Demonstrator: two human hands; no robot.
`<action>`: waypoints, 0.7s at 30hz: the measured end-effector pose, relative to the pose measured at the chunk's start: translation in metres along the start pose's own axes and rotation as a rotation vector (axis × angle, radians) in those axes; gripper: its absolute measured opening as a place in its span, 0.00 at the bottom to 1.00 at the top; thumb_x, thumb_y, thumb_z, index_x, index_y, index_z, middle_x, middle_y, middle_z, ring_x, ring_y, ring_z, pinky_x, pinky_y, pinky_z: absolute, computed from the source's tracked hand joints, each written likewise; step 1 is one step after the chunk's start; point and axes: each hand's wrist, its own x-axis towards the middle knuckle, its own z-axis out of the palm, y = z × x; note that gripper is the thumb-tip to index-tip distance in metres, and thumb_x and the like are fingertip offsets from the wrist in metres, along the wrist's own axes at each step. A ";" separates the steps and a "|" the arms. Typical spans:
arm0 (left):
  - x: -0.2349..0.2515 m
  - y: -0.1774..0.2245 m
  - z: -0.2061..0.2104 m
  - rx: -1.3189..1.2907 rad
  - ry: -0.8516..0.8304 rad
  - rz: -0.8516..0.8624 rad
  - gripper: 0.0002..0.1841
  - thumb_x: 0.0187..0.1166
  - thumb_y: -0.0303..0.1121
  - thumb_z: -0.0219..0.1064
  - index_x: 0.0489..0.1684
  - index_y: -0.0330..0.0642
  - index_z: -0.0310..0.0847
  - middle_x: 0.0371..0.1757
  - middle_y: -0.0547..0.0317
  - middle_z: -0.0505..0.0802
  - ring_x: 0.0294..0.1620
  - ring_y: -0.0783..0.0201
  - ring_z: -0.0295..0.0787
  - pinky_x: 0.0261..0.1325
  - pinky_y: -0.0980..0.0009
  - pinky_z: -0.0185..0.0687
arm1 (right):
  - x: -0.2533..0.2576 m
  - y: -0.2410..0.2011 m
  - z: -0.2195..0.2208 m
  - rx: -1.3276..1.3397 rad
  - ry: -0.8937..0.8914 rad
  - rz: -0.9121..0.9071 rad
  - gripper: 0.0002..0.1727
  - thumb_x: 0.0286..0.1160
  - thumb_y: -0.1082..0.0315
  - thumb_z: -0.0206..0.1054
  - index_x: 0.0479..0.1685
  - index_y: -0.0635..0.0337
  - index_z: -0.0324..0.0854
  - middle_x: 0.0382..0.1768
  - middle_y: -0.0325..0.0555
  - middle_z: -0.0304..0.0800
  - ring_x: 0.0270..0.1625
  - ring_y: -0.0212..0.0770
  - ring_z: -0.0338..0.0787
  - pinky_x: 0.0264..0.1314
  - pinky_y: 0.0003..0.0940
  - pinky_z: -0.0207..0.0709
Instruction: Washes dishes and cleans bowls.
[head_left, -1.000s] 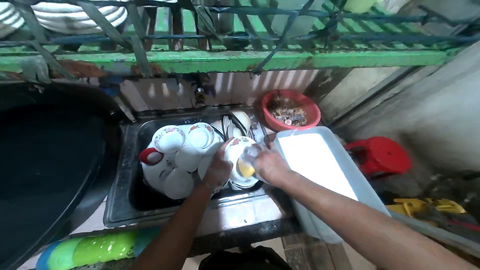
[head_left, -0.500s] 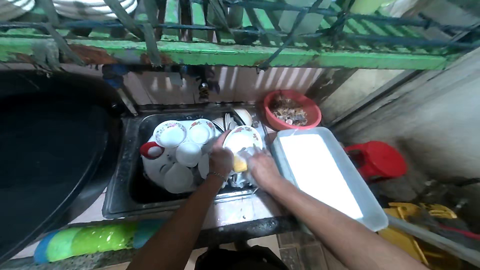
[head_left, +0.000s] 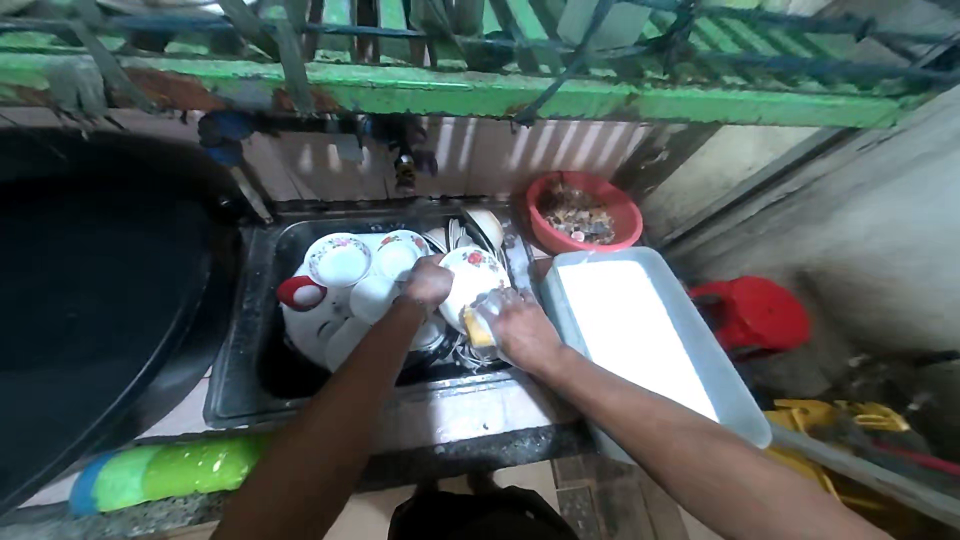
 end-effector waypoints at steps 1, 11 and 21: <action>-0.005 -0.007 0.008 -0.115 0.047 0.030 0.25 0.81 0.23 0.62 0.80 0.38 0.73 0.67 0.36 0.87 0.65 0.45 0.86 0.66 0.45 0.81 | 0.003 -0.006 -0.006 0.036 0.010 0.045 0.26 0.64 0.77 0.73 0.68 0.58 0.85 0.64 0.63 0.88 0.70 0.67 0.85 0.67 0.67 0.78; -0.018 -0.012 0.002 -0.144 0.013 0.033 0.24 0.78 0.18 0.59 0.75 0.35 0.75 0.60 0.39 0.89 0.54 0.52 0.88 0.56 0.52 0.85 | 0.005 -0.007 0.001 0.109 0.021 -0.013 0.28 0.63 0.76 0.75 0.69 0.56 0.85 0.68 0.60 0.87 0.73 0.64 0.84 0.69 0.66 0.77; -0.019 -0.003 -0.010 -0.122 -0.061 -0.074 0.21 0.81 0.22 0.57 0.74 0.36 0.72 0.52 0.41 0.89 0.42 0.54 0.89 0.42 0.57 0.88 | 0.008 0.008 -0.001 0.051 0.034 -0.097 0.29 0.60 0.75 0.77 0.67 0.52 0.87 0.66 0.58 0.88 0.71 0.63 0.85 0.68 0.63 0.78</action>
